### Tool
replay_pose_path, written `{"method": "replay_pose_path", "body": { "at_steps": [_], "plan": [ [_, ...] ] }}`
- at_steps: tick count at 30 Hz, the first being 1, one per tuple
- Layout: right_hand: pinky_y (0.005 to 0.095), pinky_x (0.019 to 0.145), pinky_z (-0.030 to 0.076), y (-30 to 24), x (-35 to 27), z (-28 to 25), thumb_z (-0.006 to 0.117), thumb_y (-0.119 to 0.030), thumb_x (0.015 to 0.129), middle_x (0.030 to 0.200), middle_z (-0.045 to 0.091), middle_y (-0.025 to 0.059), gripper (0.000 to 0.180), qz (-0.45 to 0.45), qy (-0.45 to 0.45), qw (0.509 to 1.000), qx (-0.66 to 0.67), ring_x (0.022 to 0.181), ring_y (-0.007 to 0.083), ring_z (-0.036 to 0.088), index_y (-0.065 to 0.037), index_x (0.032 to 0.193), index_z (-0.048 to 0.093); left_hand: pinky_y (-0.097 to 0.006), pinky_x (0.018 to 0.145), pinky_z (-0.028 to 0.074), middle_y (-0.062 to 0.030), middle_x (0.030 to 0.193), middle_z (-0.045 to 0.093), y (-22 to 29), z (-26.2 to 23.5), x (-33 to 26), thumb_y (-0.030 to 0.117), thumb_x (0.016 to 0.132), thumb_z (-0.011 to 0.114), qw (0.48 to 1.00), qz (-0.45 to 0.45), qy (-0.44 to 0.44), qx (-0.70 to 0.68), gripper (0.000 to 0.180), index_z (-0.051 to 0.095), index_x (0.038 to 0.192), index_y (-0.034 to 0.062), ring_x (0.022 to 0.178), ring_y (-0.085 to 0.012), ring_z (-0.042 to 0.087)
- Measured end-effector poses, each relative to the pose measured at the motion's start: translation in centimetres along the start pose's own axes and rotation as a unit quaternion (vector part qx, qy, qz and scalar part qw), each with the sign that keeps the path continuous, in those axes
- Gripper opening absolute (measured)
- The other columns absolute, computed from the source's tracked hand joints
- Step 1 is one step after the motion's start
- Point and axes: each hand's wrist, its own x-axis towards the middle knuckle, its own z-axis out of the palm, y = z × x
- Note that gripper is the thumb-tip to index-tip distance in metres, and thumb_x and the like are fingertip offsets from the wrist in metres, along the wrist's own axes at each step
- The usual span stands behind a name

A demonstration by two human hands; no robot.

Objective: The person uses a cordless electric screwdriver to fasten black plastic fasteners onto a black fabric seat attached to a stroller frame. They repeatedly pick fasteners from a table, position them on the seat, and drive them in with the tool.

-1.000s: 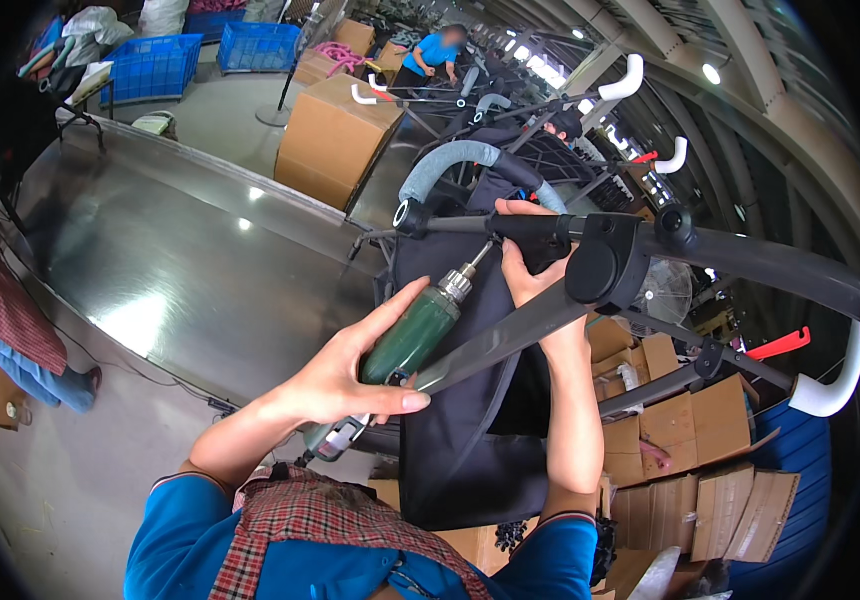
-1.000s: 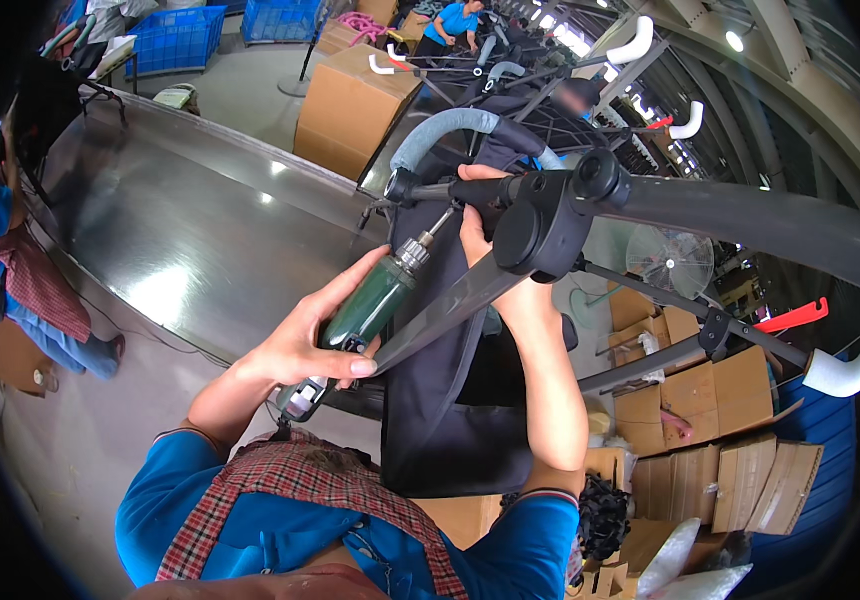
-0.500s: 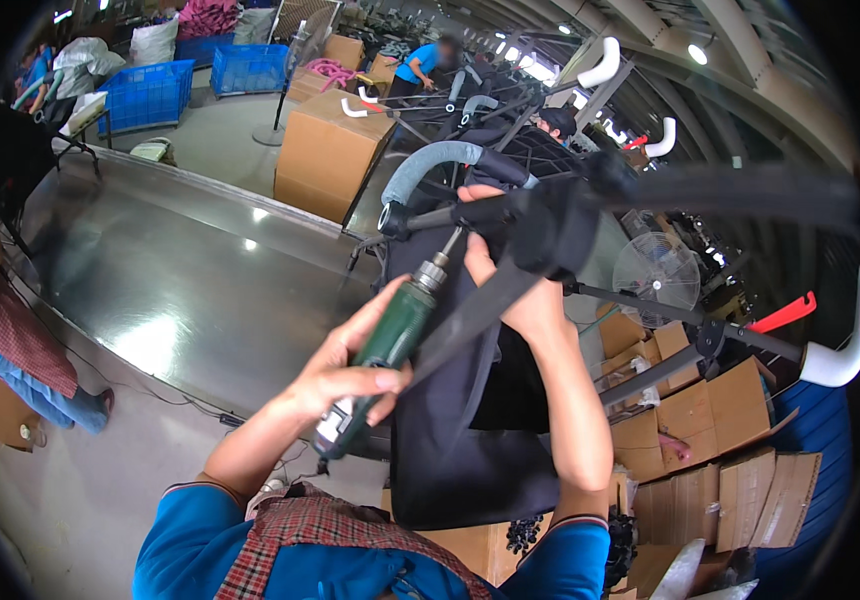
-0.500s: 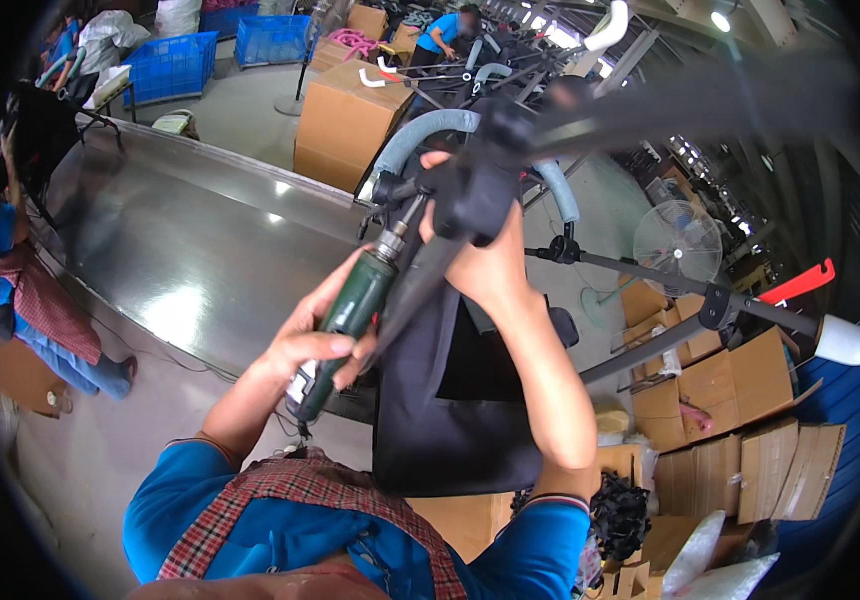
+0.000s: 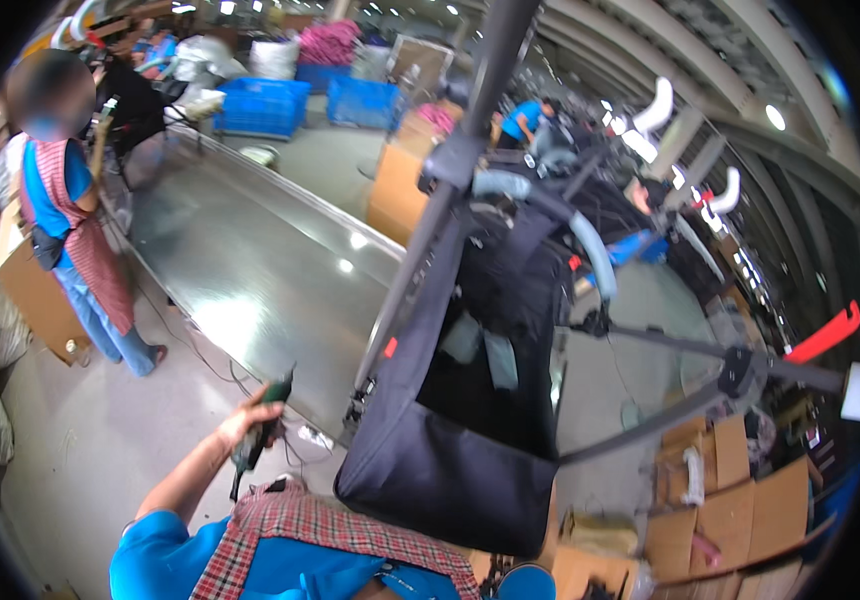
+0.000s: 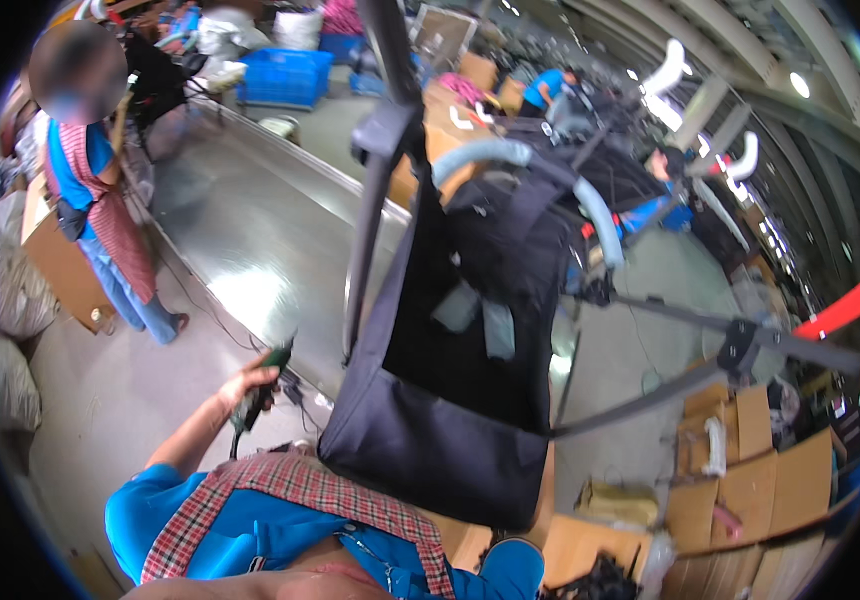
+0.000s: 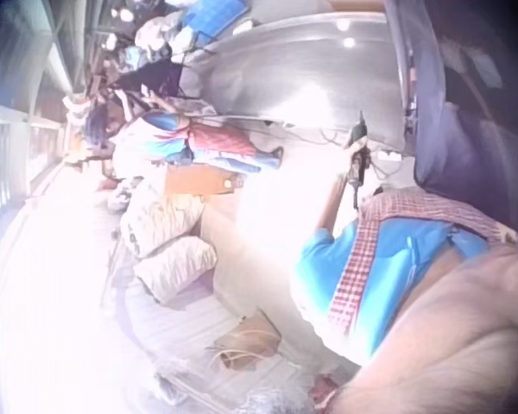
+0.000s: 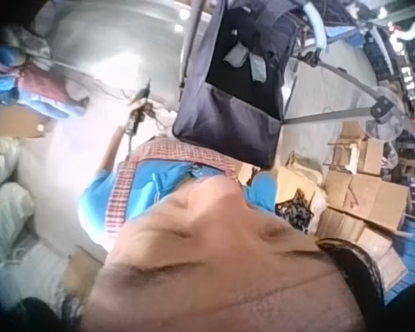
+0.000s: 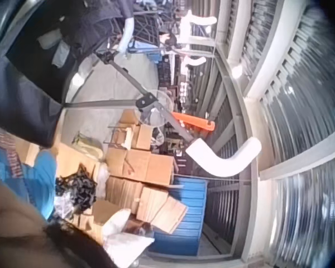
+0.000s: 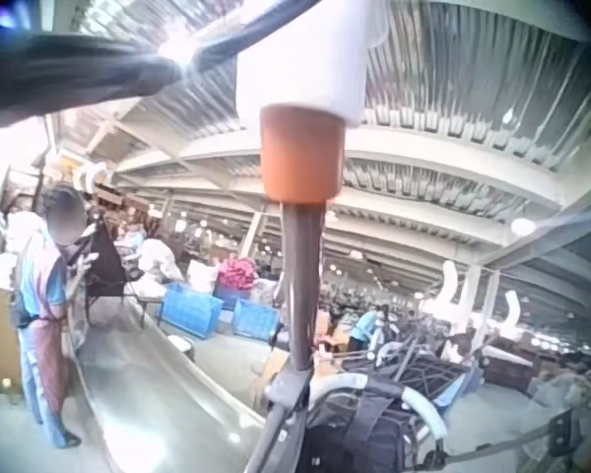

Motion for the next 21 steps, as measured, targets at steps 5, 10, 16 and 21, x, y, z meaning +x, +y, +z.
{"method": "replay_pose_path", "body": {
  "at_steps": [5, 10, 16, 21],
  "plan": [
    [0.0316, 0.108, 0.039, 2.2, -2.2, 12.4, 0.049, -0.045, 0.102, 0.138, 0.054, 0.0089, 0.057, 0.021, -0.182, 0.983, 0.027, 0.126, 0.0189, 0.051, -0.002, 0.140, 0.050, -0.036, 0.052, 0.054, -0.0113, 0.092, 0.058, -2.8, -2.3, -3.9, 0.028, 0.086, 0.074, 0.999, -0.029, 0.025, -0.010, 0.081, 0.032, 0.154, 0.0194, 0.068, -0.0207, 0.061],
    [0.0322, 0.111, 0.038, 9.3, 3.7, 29.6, 0.050, -0.056, 0.098, 0.136, 0.057, 0.0097, 0.070, -0.011, -0.312, 0.948, -0.068, 0.121, 0.0211, 0.056, -0.001, 0.140, 0.050, -0.037, 0.057, 0.056, -0.0117, 0.096, 0.057, -4.2, -5.1, -1.5, 0.029, 0.085, 0.075, 0.999, -0.029, 0.030, -0.005, 0.084, 0.030, 0.155, 0.0177, 0.074, -0.0220, 0.061],
    [0.0387, 0.117, 0.028, 13.3, 0.0, 50.6, 0.055, -0.055, 0.097, 0.155, 0.039, 0.0131, 0.076, -0.052, -0.531, 0.801, -0.270, 0.142, 0.0258, 0.037, -0.009, 0.153, 0.033, -0.033, 0.089, 0.050, -0.0114, 0.127, 0.055, -3.0, -6.5, 2.9, 0.033, 0.086, 0.075, 0.989, -0.045, -0.049, 0.136, 0.088, 0.028, 0.156, 0.0091, 0.106, -0.0179, 0.059],
    [0.0350, 0.108, 0.043, 13.6, 4.5, 48.1, 0.068, -0.038, 0.094, 0.140, 0.055, 0.0147, 0.060, -0.149, -0.550, 0.744, -0.348, 0.131, 0.0242, 0.052, -0.002, 0.139, 0.052, -0.030, 0.096, 0.044, -0.0102, 0.121, 0.061, 0.3, -3.3, 5.5, 0.035, 0.086, 0.075, 0.969, -0.150, -0.104, 0.165, 0.090, 0.025, 0.156, 0.0066, 0.106, -0.0173, 0.058]
  ]
}}
